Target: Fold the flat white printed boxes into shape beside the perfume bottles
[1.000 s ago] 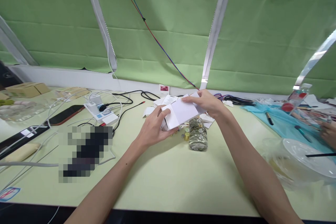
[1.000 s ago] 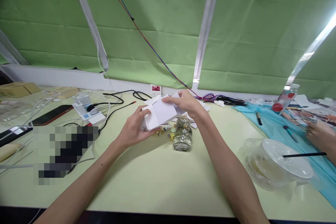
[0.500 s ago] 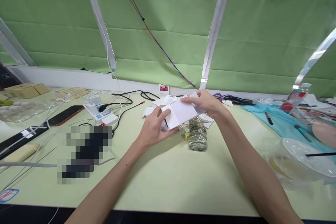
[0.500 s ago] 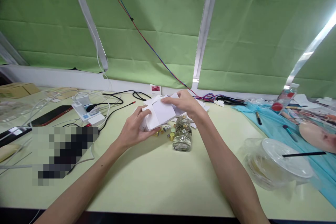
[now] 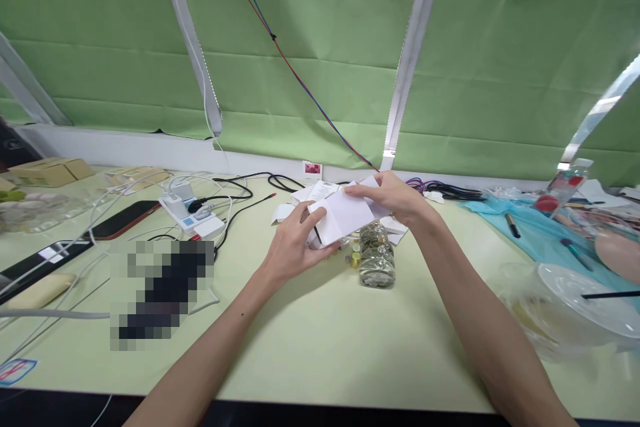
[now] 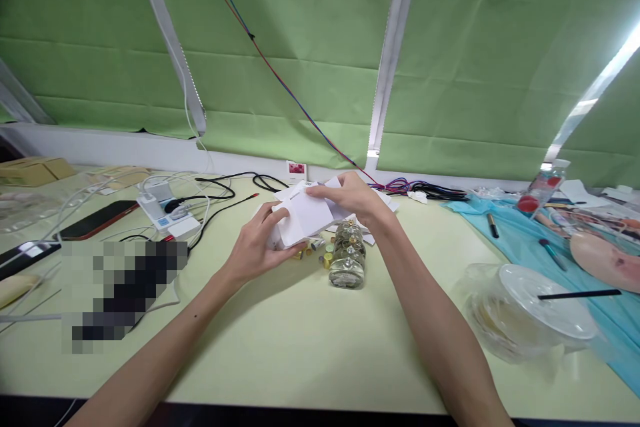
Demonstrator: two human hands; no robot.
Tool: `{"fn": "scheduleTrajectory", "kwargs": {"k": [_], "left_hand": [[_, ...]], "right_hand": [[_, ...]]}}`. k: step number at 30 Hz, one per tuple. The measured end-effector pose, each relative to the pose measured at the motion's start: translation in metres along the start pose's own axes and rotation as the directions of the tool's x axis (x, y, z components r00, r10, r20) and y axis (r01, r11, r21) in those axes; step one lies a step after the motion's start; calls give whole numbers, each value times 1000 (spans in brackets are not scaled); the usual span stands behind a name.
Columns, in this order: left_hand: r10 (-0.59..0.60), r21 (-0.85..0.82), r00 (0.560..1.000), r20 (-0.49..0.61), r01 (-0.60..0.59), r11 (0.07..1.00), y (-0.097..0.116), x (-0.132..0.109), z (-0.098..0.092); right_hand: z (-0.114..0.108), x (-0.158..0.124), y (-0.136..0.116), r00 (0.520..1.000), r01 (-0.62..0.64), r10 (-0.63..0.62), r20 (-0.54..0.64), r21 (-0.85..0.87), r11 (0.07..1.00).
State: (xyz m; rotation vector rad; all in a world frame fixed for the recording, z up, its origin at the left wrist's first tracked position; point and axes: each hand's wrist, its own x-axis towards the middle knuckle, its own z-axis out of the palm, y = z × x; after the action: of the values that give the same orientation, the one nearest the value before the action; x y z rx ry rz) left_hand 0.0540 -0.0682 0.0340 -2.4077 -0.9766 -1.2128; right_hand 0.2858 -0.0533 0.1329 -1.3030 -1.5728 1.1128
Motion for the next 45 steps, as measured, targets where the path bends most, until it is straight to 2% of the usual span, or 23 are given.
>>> {"fn": "scheduleTrajectory", "kwargs": {"k": [6, 13, 19, 26, 35, 45], "left_hand": [[4, 4, 1000, -11, -4, 1000, -1, 0, 1], [7, 3, 999, -37, -7, 1000, -1, 0, 2], [-39, -26, 996, -83, 37, 999, 0, 0, 2], [-80, -36, 993, -92, 77, 996, -2, 0, 2], [-98, -44, 992, -73, 95, 994, -1, 0, 2], [-134, -81, 990, -55, 129, 988, 1, 0, 3]], "right_hand": [[0, 0, 0, 1000, -12, 12, 6, 33, 999], [-2, -6, -7, 992, 14, -30, 119, 129, 991], [-7, 2, 0, 978, -3, -50, 204, 254, 967], [-6, 7, 5, 983, -25, -39, 179, 343, 939], [-2, 4, 1, 989, -20, -29, 147, 320, 947], [-3, 6, 4, 986, 5, -65, 152, 366, 930]]}}
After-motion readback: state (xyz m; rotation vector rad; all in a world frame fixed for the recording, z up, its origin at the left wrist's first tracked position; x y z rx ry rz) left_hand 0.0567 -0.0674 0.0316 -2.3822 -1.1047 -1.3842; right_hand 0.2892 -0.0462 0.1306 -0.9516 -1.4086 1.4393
